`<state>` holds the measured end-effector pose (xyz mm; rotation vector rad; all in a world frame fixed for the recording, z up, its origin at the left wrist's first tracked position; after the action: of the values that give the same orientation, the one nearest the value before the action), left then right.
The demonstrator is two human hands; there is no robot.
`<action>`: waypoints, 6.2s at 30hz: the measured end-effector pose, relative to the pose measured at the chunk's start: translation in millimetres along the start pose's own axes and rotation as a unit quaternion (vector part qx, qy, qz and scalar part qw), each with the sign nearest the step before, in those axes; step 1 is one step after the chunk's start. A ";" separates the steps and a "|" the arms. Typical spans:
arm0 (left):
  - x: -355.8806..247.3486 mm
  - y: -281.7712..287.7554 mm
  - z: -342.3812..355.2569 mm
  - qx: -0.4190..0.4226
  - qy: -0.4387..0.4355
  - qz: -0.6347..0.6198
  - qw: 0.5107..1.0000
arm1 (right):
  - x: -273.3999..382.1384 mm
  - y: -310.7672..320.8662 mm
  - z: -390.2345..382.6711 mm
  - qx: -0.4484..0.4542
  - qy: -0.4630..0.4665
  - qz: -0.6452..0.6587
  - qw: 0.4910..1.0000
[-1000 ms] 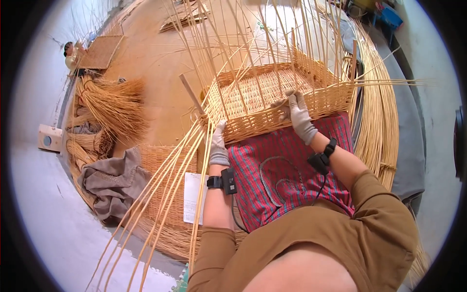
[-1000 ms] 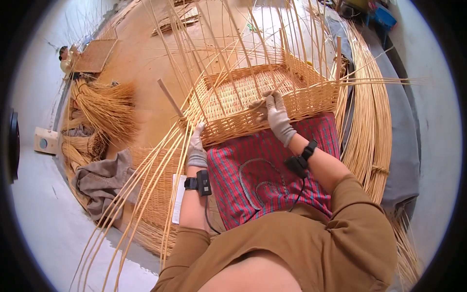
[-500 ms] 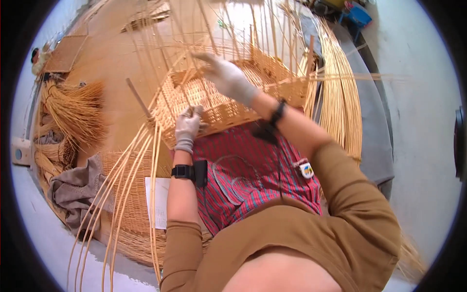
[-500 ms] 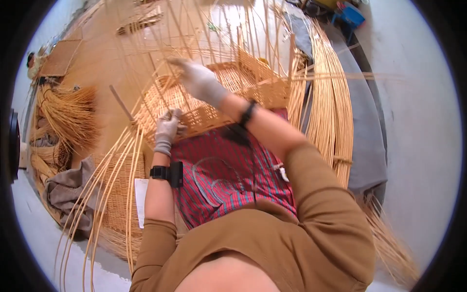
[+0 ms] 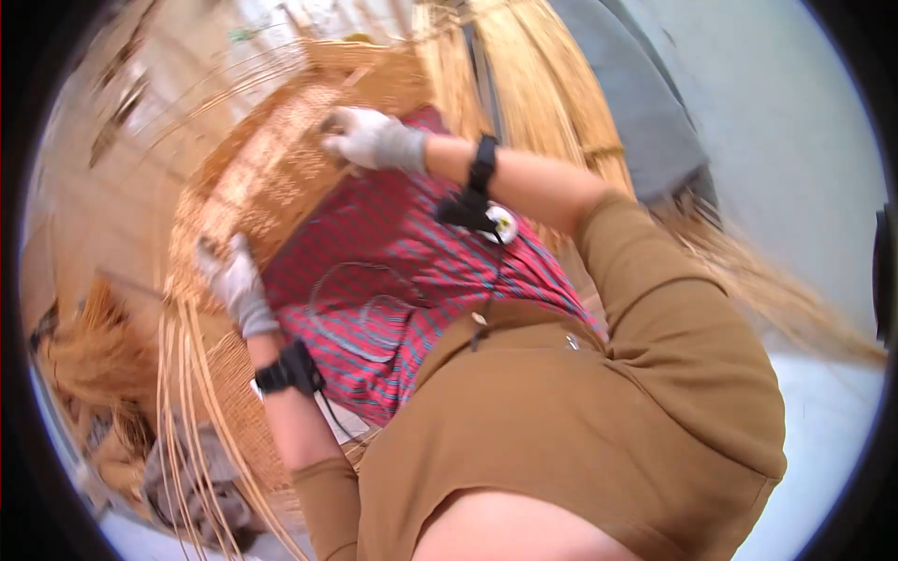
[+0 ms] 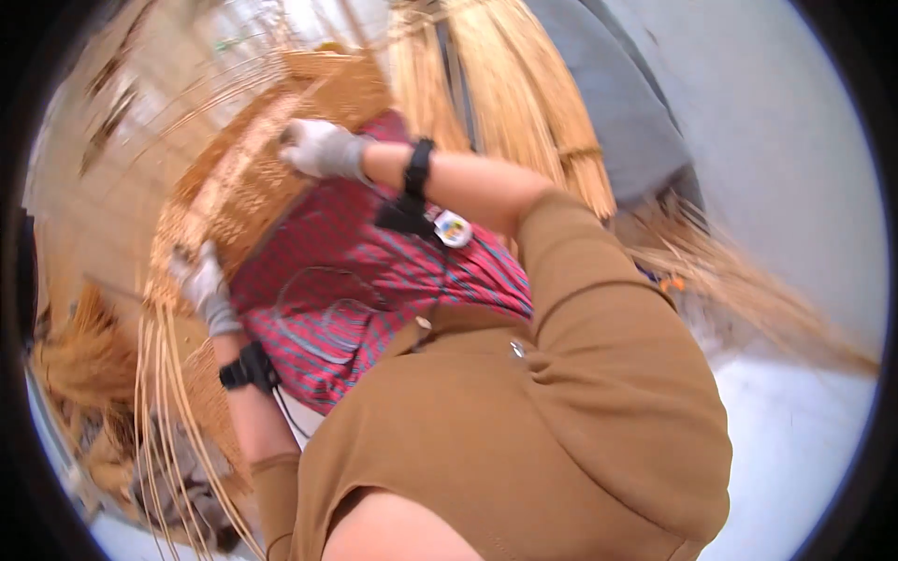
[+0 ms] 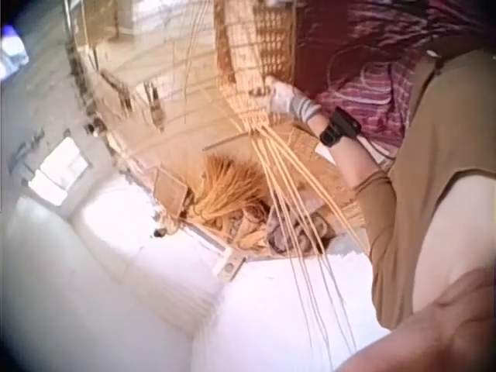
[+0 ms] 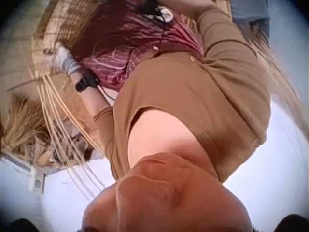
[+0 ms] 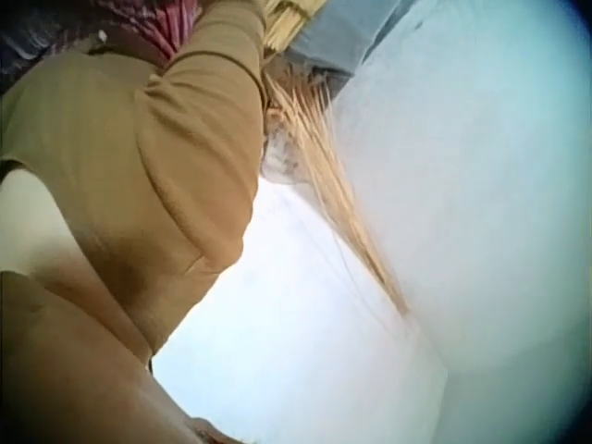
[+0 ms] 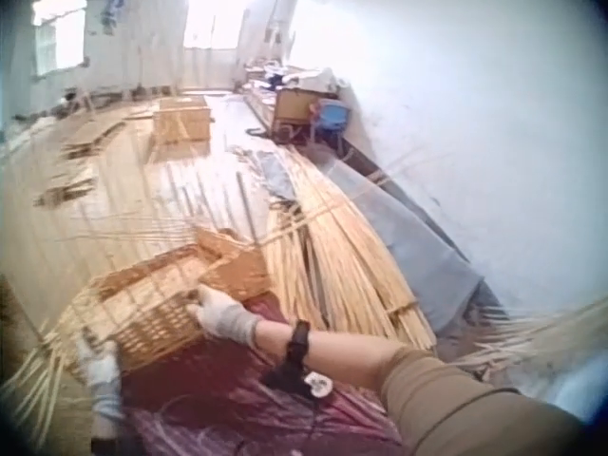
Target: Weaving a large rectangular wicker or willow basket.
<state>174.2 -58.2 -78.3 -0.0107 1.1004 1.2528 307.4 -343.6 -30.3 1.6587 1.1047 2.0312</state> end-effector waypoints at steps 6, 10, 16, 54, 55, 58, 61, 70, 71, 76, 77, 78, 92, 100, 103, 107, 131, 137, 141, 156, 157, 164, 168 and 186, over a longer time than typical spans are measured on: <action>-217.9 38.4 -103.2 0.361 -0.223 -0.336 0.841 | -19.7 56.3 70.2 0.122 0.000 -0.047 0.991; -306.2 30.8 -146.2 0.619 -0.353 -0.304 0.633 | -2.1 55.0 93.8 0.139 -0.003 -0.015 0.990; -298.9 34.8 -118.2 0.511 -0.282 -0.352 0.732 | 3.6 48.1 84.0 0.229 -0.021 -0.056 0.972; -328.2 -17.9 -162.6 0.424 -0.380 -0.262 0.779 | -51.7 220.9 -170.5 0.289 -0.134 0.158 0.935; -328.3 -16.0 -161.9 0.425 -0.403 -0.243 0.773 | -42.5 224.0 -183.8 0.367 -0.120 0.150 0.910; -331.2 -6.5 -157.2 0.375 -0.439 -0.270 0.770 | -20.1 213.4 -221.1 0.588 -0.043 0.005 0.808; -332.2 1.8 -159.9 0.394 -0.463 -0.258 0.751 | -6.5 207.3 -249.4 0.675 0.066 -0.100 0.728; -346.2 14.4 -161.0 0.430 -0.482 -0.239 0.725 | -4.9 197.7 -262.2 0.718 -0.055 0.057 0.691; -350.2 15.9 -163.5 0.454 -0.490 -0.255 0.699 | -5.4 195.8 -262.4 0.718 -0.046 0.054 0.693; -362.4 13.6 -174.0 0.449 -0.531 -0.261 0.669 | -6.7 192.9 -262.3 0.720 -0.006 0.026 0.693; -361.9 11.6 -173.4 0.424 -0.544 -0.241 0.682 | -6.8 194.4 -261.5 0.720 -0.002 0.023 0.693; -360.7 9.4 -170.8 0.417 -0.502 -0.259 0.712 | -7.0 196.6 -260.7 0.718 -0.001 0.020 0.696; -339.8 -1.9 -164.9 0.409 -0.343 -0.282 0.797 | -29.6 195.4 -257.7 0.631 -0.049 0.124 0.765; -338.1 -4.8 -174.6 0.414 -0.275 -0.306 0.812 | -25.7 201.8 -256.8 0.645 -0.041 0.051 0.761; -339.5 -3.4 -175.1 0.404 -0.292 -0.299 0.814 | -27.4 204.6 -260.5 0.657 -0.057 0.041 0.750; -339.9 -2.6 -173.4 0.385 -0.318 -0.286 0.818 | -32.0 206.6 -265.0 0.618 -0.102 0.182 0.758; -340.6 -0.3 -205.3 0.759 0.302 -0.358 0.452 | -24.0 221.2 -294.7 0.741 -0.100 0.008 0.664; -349.5 4.7 -227.0 0.828 0.268 -0.369 0.328 | -15.1 224.7 -303.6 0.721 -0.041 0.003 0.692; -350.4 3.0 -238.1 0.880 0.212 -0.296 0.305 | -15.9 221.8 -309.0 0.710 -0.024 0.015 0.704; -352.6 -10.6 -255.3 0.745 0.360 -0.419 0.375 | -29.9 233.5 -305.1 0.638 -0.058 -0.017 0.767; -351.7 -10.7 -253.8 0.735 0.376 -0.427 0.368 | -30.9 233.7 -304.1 0.627 -0.053 -0.015 0.777; -350.7 -8.8 -245.6 0.716 0.395 -0.437 0.375 | -38.8 231.8 -304.4 0.639 -0.066 -0.002 0.766; -353.3 -7.5 -244.1 0.704 0.388 -0.436 0.405 | -41.7 232.9 -302.7 0.630 -0.152 0.011 0.762; -355.0 -12.6 -250.0 0.671 0.381 -0.443 0.456 | -31.0 231.7 -291.3 0.614 -0.139 0.030 0.776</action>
<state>55.1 -464.4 19.3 0.0536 2.1820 -0.9584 100.7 -625.4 101.2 2.3585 2.5233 0.8601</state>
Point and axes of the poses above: each hand's wrist, its own z-axis towards the middle knuckle, its own y-axis out of the back of the hand, x = y × z, the point moved 3 cm from there along z, towards the middle knuckle, and after that the axes turned 6 degrees about -x, right-handed, at the moved point
